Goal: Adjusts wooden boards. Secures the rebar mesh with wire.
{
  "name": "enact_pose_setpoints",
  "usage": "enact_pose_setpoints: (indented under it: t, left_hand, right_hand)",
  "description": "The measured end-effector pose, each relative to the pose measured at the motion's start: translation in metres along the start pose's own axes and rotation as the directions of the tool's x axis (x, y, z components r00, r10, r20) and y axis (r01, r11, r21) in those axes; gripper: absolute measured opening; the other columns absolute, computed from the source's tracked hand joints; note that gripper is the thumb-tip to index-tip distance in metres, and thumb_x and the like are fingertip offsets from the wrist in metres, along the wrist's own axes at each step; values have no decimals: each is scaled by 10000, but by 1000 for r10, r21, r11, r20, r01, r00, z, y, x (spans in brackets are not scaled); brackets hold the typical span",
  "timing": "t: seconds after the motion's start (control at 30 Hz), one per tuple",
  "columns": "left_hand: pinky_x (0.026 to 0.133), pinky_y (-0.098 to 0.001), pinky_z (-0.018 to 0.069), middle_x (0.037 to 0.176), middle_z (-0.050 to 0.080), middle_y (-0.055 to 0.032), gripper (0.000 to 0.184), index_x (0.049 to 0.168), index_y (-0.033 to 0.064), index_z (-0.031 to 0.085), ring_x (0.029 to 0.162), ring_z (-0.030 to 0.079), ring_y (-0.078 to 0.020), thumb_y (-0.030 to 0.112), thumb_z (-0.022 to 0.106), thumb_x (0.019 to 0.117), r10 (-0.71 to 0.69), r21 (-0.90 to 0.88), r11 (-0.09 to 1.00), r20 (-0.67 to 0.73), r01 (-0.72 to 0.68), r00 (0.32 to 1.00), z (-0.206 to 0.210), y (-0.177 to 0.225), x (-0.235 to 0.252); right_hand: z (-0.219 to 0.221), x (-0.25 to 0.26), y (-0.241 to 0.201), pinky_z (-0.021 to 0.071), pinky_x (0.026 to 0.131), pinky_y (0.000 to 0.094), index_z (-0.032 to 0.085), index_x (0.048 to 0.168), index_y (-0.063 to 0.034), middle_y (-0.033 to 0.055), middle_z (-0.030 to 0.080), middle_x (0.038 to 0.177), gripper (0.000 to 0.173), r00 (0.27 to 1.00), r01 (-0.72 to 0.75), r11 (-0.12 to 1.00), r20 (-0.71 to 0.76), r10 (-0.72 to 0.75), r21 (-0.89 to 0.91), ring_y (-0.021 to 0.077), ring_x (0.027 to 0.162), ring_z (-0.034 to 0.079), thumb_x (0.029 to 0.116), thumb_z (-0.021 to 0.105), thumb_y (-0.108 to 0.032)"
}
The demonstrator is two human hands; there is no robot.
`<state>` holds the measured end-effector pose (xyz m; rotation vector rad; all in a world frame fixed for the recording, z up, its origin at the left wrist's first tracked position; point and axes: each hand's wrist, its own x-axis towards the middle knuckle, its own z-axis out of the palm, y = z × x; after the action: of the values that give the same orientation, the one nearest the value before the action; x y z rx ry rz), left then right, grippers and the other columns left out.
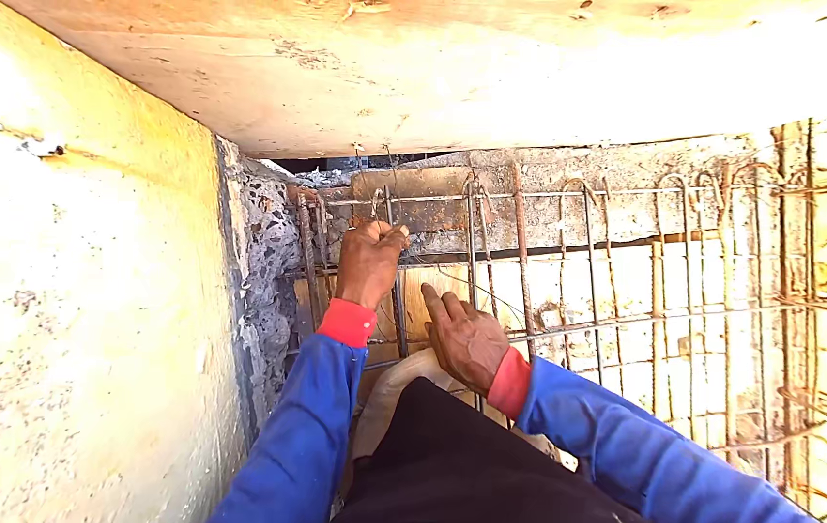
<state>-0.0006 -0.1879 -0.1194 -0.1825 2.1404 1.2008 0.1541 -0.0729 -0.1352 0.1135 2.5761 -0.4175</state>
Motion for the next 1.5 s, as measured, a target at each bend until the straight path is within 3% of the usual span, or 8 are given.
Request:
enact_pose_setpoints:
  t: [0.33,0.47,0.6,0.83,0.97,1.03,1.17,1.5]
  left_hand:
    - [522,-360,398,730,629,-38,239,926,138,697,564,519,-166,341,624,1031,-28,-35,999,-10,28,1000,0,-3,-4]
    - [500,-357,390,712,624,-40,249,921,141,699,536,503,-167,352,624,1031,-14,-17,1000,-22,13,1000,-2,-5,-3]
    - [559,-388,438,773,666,-45,247,940,128,695,610,566,-175,339,612,1039,-5,-7,1000,-21,5,1000,-5,-3,-6]
    - [547,-389,426,748,632,-50,268,924,128,691,603,551,-183,357,610,1038,-13,15,1000,-19,13,1000,0,-4,-3]
    - [569,-396,435,758,646,-48,268,929,129,697,625,567,-182,357,609,1039,-3,11,1000,-9,3,1000,-1,-3,-2]
    - [568,-391,434,749,642,-47,264,921,118,692,622,565,-177,337,607,1042,-3,4,1000,-3,3,1000,0,-4,-1]
    - [566,-365,435,755,648,-34,256,921,122,682,619,567,-160,327,597,1048,-5,2,1000,13,5,1000,0,-2,-1]
    - [567,-357,424,725,617,-30,255,908,122,686,610,549,-156,321,604,1043,-6,15,1000,8,6,1000,-2,-1,-1]
  right_hand:
    - [-57,35,53,540,535,486,692,950,-29,180,656,909,74,976,5,961,-208,-65,-278,377,768,680,935,624,-58]
    - [-56,71,62,573,610,479,705,990,-43,172,668,1083,106,953,180,941,-185,-239,-287,371,942,687,919,629,-20]
    - [-60,104,53,578,846,564,727,1105,-63,178,632,1304,196,916,362,921,237,-323,-145,396,1191,627,975,588,-15]
    - [-81,123,37,539,837,604,600,1257,-117,168,699,1013,337,832,73,997,550,-67,12,370,993,688,950,621,-253]
    - [-38,88,42,555,829,538,566,1265,-94,106,703,906,579,976,181,980,109,-189,83,313,878,698,795,744,-381]
    - [-8,67,49,545,849,503,633,1164,-74,105,702,937,447,919,333,943,-226,-324,2,313,907,685,805,737,-320]
    - [16,66,53,540,908,497,716,1100,-76,154,713,1036,170,862,358,929,-349,-366,-90,355,1000,679,1002,614,-170]
    - [16,49,45,479,1079,534,685,1305,-55,222,609,1382,337,894,333,934,-271,-356,-128,412,1264,593,979,610,-101]
